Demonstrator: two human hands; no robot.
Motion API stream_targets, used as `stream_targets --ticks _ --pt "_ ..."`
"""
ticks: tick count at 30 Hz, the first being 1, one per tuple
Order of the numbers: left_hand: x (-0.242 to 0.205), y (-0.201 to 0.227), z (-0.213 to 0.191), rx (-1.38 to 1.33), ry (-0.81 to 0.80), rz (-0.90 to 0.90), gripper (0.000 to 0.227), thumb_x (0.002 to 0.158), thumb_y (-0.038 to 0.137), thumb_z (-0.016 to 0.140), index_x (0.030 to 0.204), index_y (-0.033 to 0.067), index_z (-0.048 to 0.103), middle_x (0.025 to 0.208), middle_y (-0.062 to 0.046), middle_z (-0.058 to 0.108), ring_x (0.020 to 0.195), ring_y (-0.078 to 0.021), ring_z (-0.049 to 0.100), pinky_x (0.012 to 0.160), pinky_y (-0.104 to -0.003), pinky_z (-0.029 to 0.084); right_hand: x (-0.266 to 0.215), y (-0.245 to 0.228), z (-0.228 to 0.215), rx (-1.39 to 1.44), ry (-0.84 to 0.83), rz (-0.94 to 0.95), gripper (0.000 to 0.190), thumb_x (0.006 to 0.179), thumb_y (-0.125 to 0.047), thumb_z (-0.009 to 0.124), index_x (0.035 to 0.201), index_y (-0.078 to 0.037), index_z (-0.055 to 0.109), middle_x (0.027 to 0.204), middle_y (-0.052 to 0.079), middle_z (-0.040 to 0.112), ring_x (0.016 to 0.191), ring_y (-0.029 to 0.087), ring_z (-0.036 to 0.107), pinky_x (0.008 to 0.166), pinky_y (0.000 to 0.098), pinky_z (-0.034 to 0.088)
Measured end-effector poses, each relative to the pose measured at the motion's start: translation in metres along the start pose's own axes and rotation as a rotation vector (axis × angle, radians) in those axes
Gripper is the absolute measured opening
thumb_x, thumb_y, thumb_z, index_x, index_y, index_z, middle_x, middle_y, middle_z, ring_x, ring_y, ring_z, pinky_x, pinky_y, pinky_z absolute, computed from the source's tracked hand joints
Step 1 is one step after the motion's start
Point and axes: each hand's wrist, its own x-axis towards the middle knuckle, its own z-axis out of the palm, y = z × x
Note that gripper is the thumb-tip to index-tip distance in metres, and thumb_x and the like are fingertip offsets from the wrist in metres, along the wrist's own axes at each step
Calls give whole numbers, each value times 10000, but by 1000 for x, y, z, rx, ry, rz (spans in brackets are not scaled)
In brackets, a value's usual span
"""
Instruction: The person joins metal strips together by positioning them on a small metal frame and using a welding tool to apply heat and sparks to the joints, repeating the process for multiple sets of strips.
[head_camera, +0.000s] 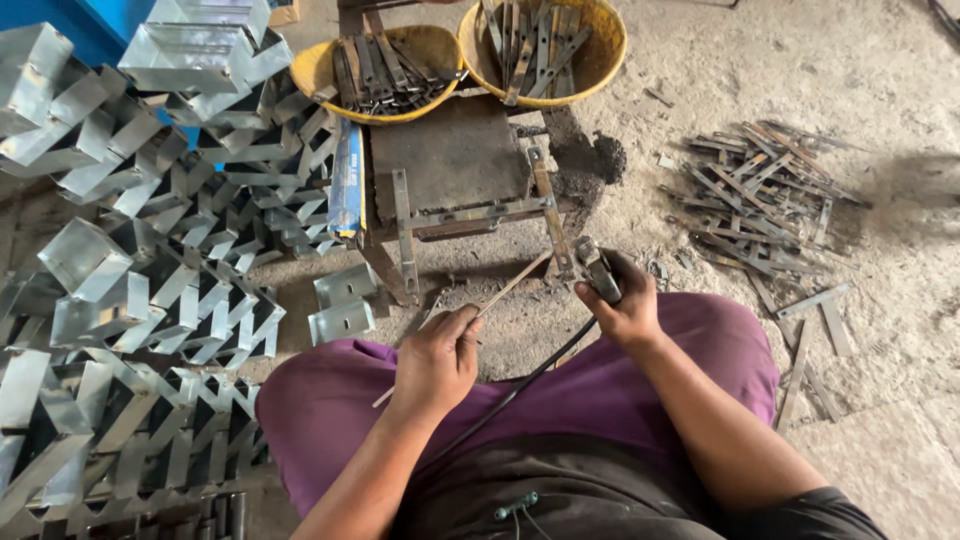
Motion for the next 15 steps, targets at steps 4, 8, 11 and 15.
stream_targets --ticks 4,8,11,15 --pt "13 13 -3 49 -22 -5 172 919 111 715 1085 68 731 788 -96 702 630 -276 670 579 -393 544 1 -7 -1 -53 -3 -96 625 829 -315 804 1276 82 621 982 154 735 903 220 716 812 335 579" --pt "12 15 1 56 -82 -28 224 899 105 717 1119 68 735 781 -91 705 598 -250 683 517 -377 541 2 -6 0 -108 -15 -177 638 817 -323 809 1268 88 626 941 151 730 868 209 720 794 325 579" --pt "9 13 5 75 -103 -43 219 905 110 723 1121 73 736 775 -87 704 571 -241 681 481 -368 531 1 -5 1 -94 -12 -161 634 818 -322 810 1266 89 632 913 143 729 853 204 718 788 322 575" --pt "7 12 8 76 -94 -17 234 890 97 717 1122 78 735 787 -87 706 575 -251 682 486 -369 532 1 0 0 -41 -12 -115 628 825 -318 805 1259 97 624 913 136 735 851 197 716 781 315 574"
